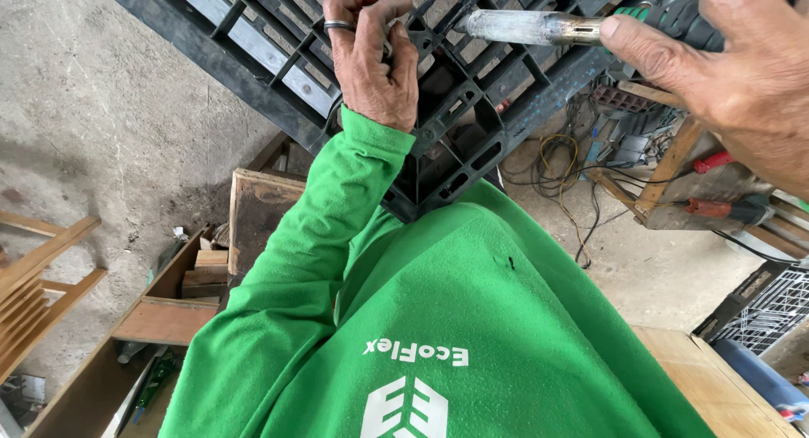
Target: The person uses a soldering iron to melt and smooth the surface of a black plastic pallet. They repeatedly apply the hot tip to various grid sections and wipe away softened plastic with a cloth. The pallet remains on a wooden workbench throughout the process.
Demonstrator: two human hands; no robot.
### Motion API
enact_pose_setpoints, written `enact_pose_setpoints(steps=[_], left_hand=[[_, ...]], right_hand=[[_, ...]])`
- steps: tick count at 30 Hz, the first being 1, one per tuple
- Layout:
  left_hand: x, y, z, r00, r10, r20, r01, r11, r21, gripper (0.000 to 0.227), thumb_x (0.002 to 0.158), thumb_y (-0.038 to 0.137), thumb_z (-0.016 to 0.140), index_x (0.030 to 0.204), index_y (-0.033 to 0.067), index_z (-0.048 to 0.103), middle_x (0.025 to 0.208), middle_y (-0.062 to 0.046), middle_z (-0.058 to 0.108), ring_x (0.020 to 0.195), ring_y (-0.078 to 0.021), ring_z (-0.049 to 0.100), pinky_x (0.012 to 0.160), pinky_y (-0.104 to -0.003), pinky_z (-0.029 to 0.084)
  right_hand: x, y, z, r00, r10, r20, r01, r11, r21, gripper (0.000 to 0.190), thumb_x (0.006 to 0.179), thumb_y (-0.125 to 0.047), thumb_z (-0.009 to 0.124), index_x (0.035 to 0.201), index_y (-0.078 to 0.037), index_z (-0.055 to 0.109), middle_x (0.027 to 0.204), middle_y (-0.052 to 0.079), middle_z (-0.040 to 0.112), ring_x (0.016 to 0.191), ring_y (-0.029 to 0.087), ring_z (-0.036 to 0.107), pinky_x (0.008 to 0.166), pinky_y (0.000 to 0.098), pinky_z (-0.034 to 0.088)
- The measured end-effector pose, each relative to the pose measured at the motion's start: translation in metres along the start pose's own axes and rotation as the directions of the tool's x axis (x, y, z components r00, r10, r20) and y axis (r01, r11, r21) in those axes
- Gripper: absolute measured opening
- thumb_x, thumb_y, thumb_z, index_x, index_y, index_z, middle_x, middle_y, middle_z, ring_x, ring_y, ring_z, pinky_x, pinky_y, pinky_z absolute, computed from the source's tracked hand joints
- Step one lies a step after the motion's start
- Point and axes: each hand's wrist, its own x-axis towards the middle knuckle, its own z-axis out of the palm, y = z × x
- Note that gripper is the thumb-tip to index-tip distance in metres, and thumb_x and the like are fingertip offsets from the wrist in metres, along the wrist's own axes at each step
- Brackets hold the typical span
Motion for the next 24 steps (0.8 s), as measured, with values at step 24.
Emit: enact_pose_setpoints(steps=[24], left_hand=[[0.006,0.020,-0.017,0.992,-0.122,0.022,0.123,0.986,-0.115,0.027,0.103,-0.011,0.059,0.123,0.0071,0.063,0.132,-0.011,0.048,0.111,-0.0205,0.060,0.094,-0.031,0.058]], right_hand=[[-0.055,-0.077,0.046,0.565,0.391,0.727,-0.771,-0.065,0.634,0.066,0.094,-0.024,0.061,0.158,-0.020,0.044,0.094,0.006,0.073,0.061,0.013,0.061,0.058,0.0300,0.057]])
